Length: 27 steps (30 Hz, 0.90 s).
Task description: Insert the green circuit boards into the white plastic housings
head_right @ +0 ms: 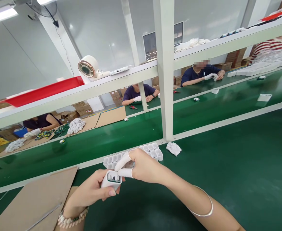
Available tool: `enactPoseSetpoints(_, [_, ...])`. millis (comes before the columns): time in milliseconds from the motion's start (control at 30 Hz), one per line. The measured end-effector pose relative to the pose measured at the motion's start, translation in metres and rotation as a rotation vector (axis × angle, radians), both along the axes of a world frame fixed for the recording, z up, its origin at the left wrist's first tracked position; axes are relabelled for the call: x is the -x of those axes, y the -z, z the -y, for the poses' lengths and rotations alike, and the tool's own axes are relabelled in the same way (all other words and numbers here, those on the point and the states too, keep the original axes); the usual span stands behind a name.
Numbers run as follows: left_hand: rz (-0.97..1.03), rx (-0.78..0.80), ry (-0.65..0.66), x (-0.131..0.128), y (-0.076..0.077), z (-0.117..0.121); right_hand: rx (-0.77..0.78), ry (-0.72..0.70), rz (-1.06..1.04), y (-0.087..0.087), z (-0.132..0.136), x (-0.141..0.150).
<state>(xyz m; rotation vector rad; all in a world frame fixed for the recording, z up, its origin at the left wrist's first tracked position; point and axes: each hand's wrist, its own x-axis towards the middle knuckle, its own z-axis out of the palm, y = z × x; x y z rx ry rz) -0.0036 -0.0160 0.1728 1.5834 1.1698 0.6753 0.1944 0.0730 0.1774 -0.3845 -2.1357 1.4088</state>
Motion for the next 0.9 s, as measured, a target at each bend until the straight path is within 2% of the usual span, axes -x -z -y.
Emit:
enactPoseSetpoints(400, [-0.080,0.023,0.035,-0.001,-0.004,0.003,0.072,-0.056,-0.051,0.004,0.006,0.005])
enactPoseSetpoints(467, [-0.096,0.016,0.041,-0.001,-0.004,0.004,0.022,-0.039,-0.030,0.004,0.007,0.005])
enactPoseSetpoints(600, [-0.132,0.011,0.016,-0.001,-0.002,0.004,-0.224,0.048,0.021,0.003,0.012,0.004])
enactPoseSetpoints(633, [-0.117,0.024,0.026,0.000,-0.002,0.004,-0.240,0.047,0.025,0.002,0.012,0.004])
enactPoseSetpoints(667, [-0.084,0.038,0.041,0.000,-0.001,0.003,-0.209,0.022,0.020,0.002,0.012,0.004])
enactPoseSetpoints(800, [0.090,0.054,0.078,0.002,-0.001,0.001,0.090,-0.144,-0.060,-0.001,0.008,0.004])
enactPoseSetpoints(900, [0.117,0.057,0.070,0.003,-0.002,0.001,0.107,-0.162,-0.060,-0.002,0.005,0.003])
